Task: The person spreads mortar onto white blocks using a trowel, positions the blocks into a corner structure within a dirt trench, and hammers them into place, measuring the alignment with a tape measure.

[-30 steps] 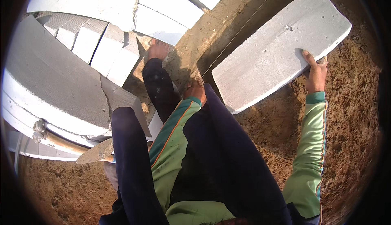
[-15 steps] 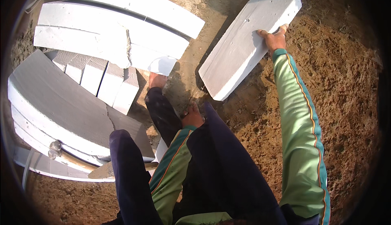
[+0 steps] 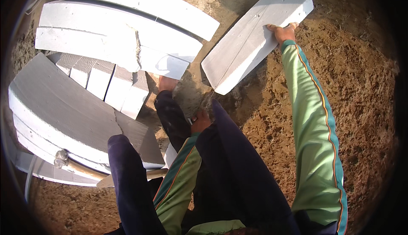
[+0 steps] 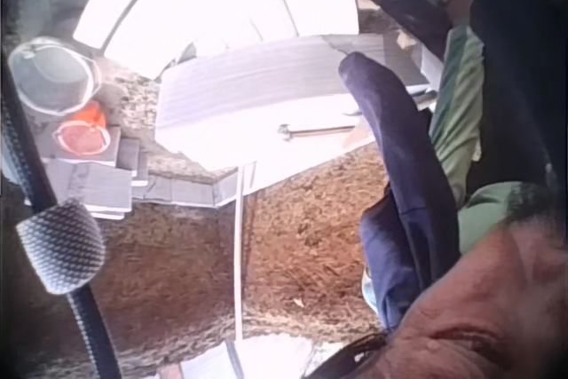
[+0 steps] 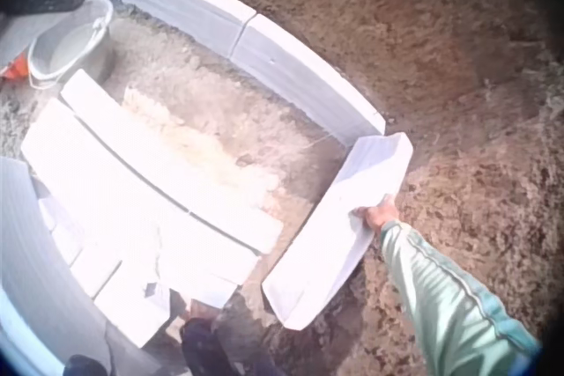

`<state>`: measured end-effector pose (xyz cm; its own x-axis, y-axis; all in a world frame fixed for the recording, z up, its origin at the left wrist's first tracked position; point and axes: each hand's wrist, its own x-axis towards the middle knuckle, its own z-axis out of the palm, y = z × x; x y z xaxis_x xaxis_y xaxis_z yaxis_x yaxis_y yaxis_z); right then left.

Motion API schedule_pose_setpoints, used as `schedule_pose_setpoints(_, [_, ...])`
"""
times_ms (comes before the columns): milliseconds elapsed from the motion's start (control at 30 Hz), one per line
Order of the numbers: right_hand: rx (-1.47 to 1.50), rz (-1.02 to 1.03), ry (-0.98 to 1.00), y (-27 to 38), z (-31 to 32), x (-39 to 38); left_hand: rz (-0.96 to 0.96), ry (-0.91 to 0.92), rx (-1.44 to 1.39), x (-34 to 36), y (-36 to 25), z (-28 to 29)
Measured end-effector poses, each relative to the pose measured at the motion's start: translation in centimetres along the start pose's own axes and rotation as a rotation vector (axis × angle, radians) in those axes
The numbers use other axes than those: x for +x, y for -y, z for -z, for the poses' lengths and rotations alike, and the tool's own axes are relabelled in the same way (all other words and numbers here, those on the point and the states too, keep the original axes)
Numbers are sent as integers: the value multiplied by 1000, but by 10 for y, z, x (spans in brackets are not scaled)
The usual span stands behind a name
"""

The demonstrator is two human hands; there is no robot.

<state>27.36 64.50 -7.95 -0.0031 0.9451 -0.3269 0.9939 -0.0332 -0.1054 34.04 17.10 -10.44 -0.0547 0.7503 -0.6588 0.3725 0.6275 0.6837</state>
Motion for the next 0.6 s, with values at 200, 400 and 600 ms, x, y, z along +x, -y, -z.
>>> schedule_pose_setpoints(200, [-71, -23, 81, 15, -7, 40, -3, 0, -23, -9, -3, -4])
schedule_pose_setpoints(400, [-213, -56, 116, 35, -9, 61, -36, -34, -29, -10, -2, 3])
schedule_pose_setpoints(600, [-462, 102, -230, 50, -26, -17, -40, -185, -19, -44, -2, 35])
